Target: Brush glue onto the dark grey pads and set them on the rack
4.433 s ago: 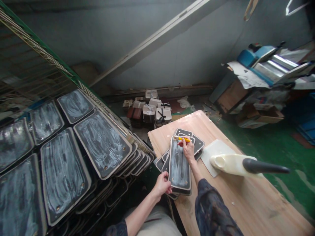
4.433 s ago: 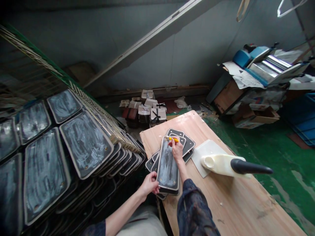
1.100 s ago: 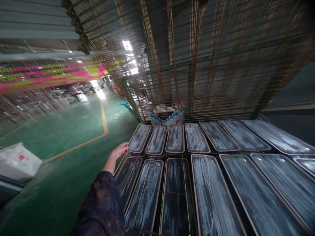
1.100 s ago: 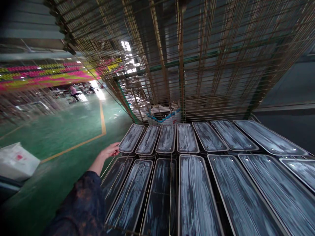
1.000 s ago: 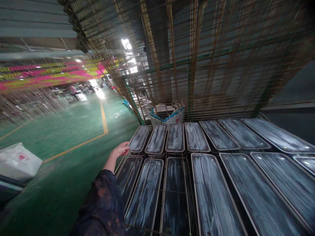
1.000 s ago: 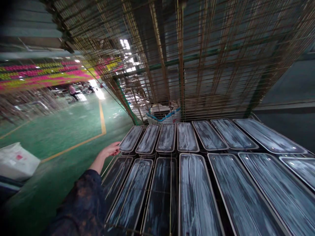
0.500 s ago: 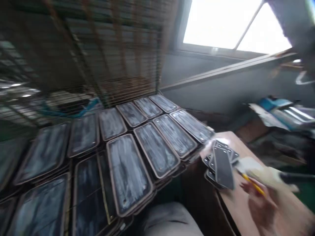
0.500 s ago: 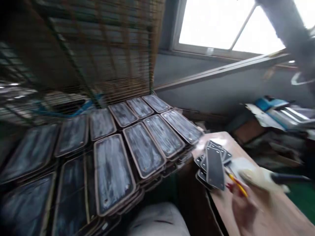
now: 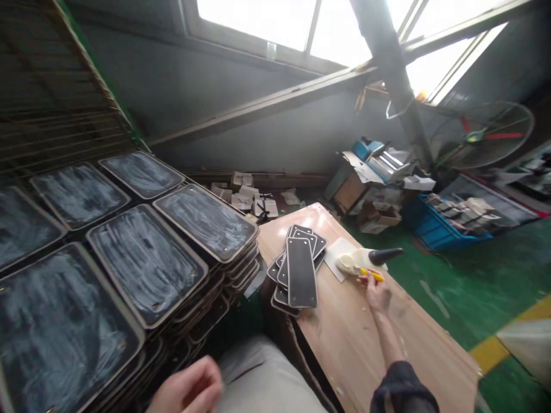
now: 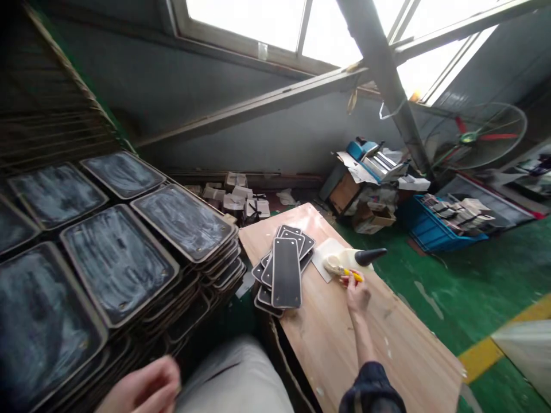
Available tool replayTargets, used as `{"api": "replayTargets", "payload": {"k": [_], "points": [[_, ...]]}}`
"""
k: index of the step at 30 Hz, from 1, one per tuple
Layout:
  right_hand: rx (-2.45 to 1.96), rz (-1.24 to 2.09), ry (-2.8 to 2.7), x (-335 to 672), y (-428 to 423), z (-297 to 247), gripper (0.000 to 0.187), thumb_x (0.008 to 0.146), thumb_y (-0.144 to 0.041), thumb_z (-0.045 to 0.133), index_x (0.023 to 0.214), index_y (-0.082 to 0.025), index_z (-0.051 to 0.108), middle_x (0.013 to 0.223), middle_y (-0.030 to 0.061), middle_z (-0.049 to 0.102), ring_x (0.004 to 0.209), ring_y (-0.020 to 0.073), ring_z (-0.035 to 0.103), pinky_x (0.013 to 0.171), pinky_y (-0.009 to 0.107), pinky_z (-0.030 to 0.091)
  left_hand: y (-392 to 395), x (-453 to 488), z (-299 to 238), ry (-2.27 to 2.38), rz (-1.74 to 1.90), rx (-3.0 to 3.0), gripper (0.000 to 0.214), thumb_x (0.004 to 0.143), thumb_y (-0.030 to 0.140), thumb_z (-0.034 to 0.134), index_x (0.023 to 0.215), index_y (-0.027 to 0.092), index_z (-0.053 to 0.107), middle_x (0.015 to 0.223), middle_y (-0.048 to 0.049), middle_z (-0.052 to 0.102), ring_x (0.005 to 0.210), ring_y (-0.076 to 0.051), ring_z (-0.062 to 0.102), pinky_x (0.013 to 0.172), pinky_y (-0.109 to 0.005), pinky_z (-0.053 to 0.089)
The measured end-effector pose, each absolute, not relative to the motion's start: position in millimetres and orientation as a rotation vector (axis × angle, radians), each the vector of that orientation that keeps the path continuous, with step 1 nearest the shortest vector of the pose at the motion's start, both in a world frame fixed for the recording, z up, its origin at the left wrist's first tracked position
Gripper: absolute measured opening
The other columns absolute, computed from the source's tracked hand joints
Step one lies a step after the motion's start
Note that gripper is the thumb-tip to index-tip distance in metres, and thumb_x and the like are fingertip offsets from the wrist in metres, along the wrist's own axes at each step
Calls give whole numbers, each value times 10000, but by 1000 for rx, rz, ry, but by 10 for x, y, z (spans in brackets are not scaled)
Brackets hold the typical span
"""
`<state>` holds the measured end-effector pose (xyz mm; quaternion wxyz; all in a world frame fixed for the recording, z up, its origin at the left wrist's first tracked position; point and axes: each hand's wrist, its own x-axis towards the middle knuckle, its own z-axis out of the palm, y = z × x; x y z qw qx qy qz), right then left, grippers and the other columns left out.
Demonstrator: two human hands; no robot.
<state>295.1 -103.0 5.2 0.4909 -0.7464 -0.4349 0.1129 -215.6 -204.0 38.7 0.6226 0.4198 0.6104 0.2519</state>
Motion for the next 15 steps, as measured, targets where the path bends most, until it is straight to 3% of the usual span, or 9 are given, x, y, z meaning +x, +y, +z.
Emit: {"api": "replayTargets", "payload": {"k": [3,8,15], "points": [[-1864,324,-1105,3282,-752,-121,608,834,-680,425,1051,-128,560,719,101,666,590,248,658,539,324,542,-1676,-1305,126,1208,508,1001,300,800,520,587,745,225,590,589,-10,601,494,-149,594,467,-261,489],[-1961,320,-1255,3516,-331,-414,556,856,-641,409,996,-138,599,770,112,669,635,238,641,587,320,511,-1100,-378,-436,1277,412,806,354,762,471,635,891,169,502,689,-4,587,497,-137,629,416,-206,456],[-2058,295,-1373,3570,-168,-671,481,902,-567,381,965,-150,612,708,99,652,615,235,617,577,310,454,-927,-16,-770,1496,326,755,305,781,358,656,915,168,457,658,-2,576,455,-147,619,369,-196,431]]}}
